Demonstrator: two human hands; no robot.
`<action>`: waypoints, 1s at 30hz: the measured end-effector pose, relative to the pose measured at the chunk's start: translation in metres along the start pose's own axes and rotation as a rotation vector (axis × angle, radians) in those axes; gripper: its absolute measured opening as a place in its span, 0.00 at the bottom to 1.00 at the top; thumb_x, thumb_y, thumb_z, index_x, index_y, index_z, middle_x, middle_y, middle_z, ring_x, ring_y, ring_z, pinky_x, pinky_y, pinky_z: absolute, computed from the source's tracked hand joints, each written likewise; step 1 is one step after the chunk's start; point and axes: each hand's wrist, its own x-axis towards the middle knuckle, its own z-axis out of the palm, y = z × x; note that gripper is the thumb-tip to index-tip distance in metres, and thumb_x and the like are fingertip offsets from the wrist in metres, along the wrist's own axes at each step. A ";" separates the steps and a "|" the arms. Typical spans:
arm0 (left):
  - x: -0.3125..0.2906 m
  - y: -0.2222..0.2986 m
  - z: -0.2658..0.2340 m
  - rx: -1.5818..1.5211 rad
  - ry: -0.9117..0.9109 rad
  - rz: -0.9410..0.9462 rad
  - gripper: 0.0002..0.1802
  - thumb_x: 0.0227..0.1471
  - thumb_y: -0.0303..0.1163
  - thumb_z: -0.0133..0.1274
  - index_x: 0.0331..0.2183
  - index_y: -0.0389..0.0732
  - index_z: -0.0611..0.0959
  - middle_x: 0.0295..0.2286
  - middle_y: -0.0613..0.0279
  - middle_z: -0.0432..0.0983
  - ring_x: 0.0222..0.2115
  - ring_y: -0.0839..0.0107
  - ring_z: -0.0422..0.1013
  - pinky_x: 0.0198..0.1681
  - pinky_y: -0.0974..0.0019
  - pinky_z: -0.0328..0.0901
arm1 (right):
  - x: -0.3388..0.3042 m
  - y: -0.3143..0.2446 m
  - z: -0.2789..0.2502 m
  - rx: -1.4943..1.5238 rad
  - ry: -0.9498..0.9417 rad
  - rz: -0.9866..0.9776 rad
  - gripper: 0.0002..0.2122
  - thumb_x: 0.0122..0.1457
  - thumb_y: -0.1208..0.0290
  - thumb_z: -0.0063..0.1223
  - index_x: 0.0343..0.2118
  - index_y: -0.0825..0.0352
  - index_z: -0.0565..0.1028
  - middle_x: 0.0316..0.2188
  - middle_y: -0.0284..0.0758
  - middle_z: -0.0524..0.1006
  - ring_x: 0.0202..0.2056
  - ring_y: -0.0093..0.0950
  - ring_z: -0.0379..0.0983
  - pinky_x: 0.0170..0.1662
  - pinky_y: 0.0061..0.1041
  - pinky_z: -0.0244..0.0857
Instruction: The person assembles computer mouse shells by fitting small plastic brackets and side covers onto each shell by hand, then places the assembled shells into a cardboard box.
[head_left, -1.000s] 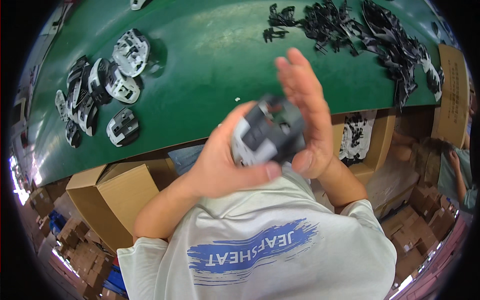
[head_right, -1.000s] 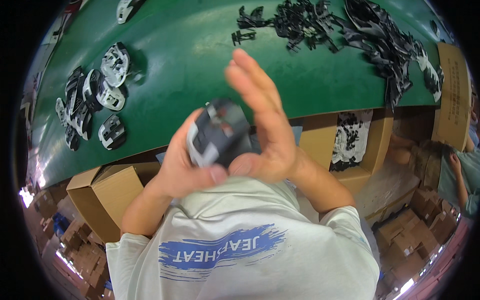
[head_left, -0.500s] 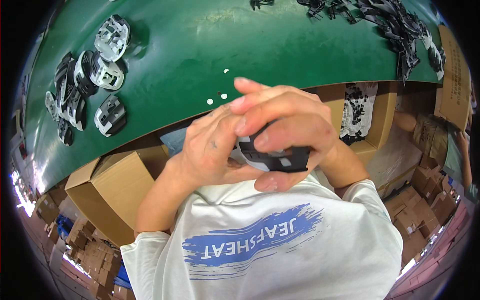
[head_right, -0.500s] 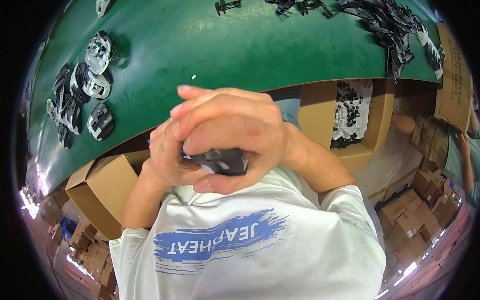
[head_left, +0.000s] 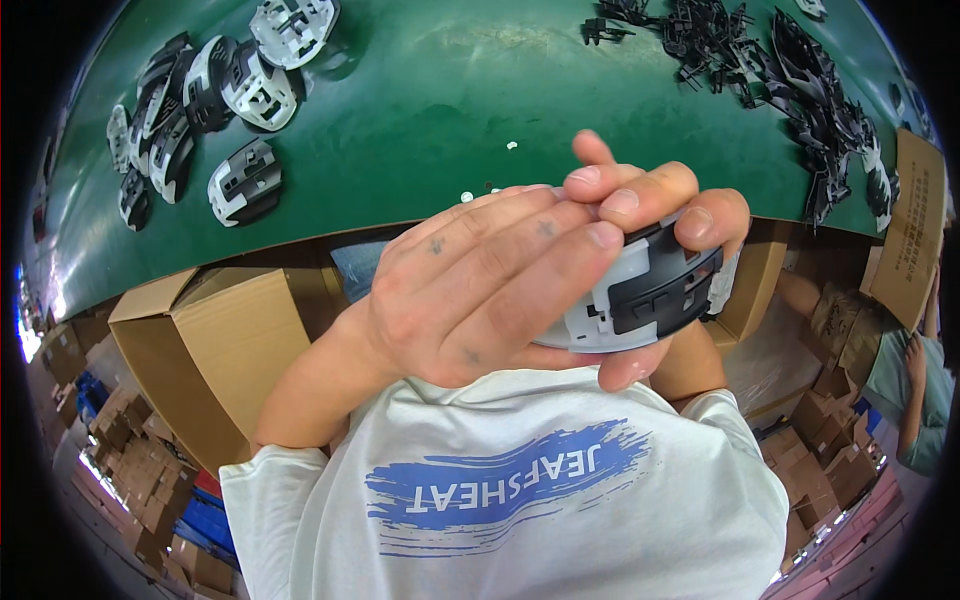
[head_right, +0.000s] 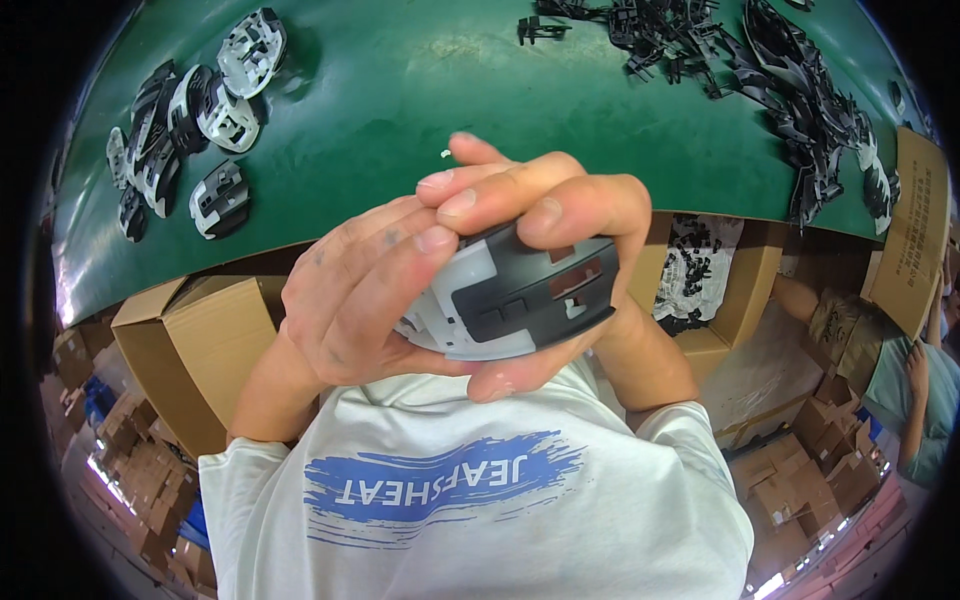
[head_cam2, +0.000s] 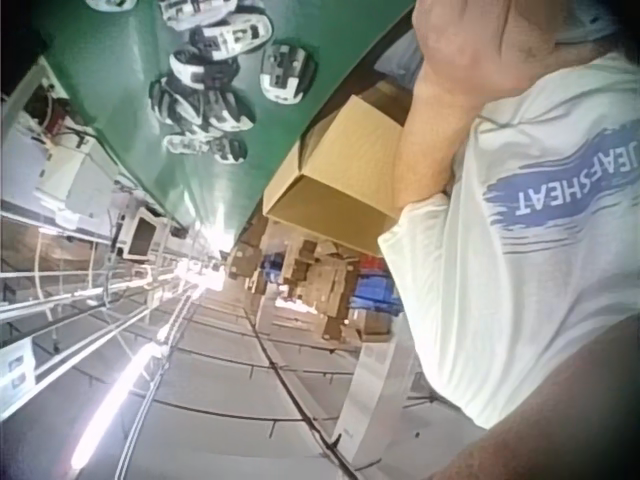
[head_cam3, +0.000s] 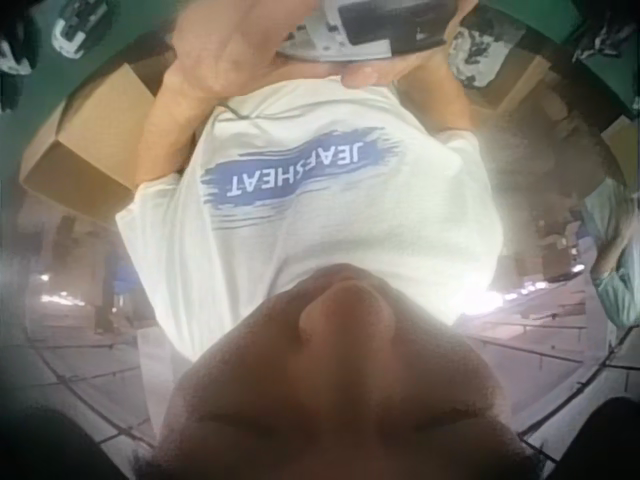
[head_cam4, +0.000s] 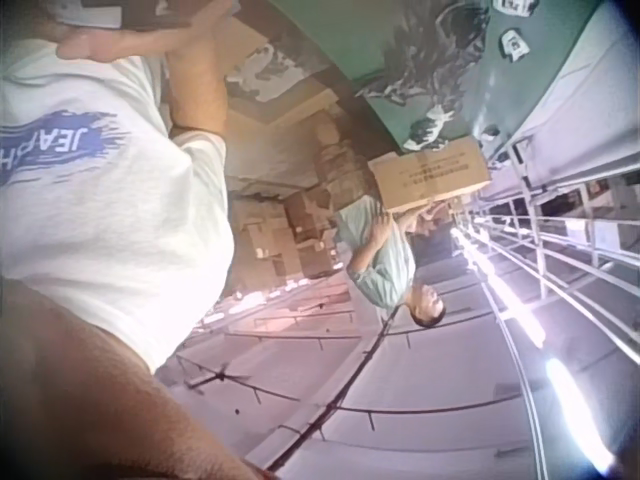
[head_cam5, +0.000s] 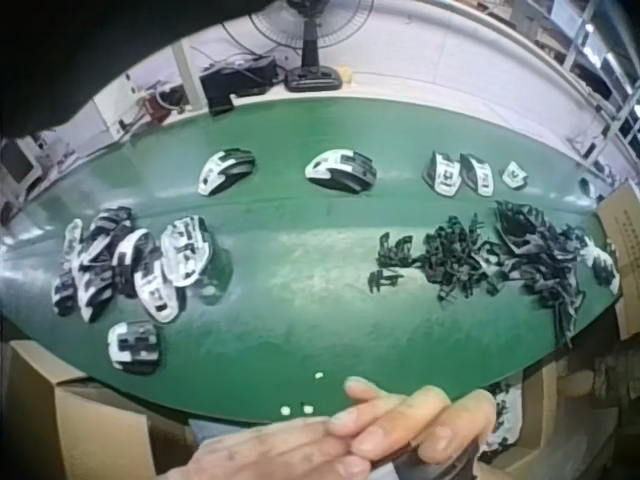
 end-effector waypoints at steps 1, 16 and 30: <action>0.003 0.000 0.000 0.002 -0.006 0.002 0.34 0.48 0.45 0.73 0.51 0.34 0.84 0.41 0.52 0.83 0.38 0.57 0.83 0.39 0.59 0.81 | -0.001 0.002 0.000 -0.021 0.036 -0.035 0.47 0.43 0.63 0.86 0.62 0.61 0.62 0.56 0.50 0.74 0.64 0.50 0.70 0.77 0.53 0.45; 0.012 -0.008 -0.013 -0.002 -0.100 -0.306 0.46 0.39 0.44 0.80 0.57 0.33 0.80 0.44 0.49 0.84 0.40 0.58 0.83 0.44 0.62 0.76 | 0.009 -0.002 0.028 0.146 0.502 0.564 0.44 0.61 0.25 0.46 0.62 0.66 0.66 0.64 0.45 0.69 0.63 0.38 0.71 0.66 0.41 0.69; 0.006 -0.004 -0.043 -0.453 0.024 -0.888 0.23 0.63 0.46 0.65 0.43 0.33 0.85 0.33 0.59 0.85 0.32 0.74 0.80 0.36 0.69 0.73 | 0.028 -0.014 0.025 0.098 0.427 0.916 0.26 0.74 0.45 0.42 0.50 0.68 0.73 0.42 0.36 0.80 0.43 0.23 0.75 0.50 0.25 0.67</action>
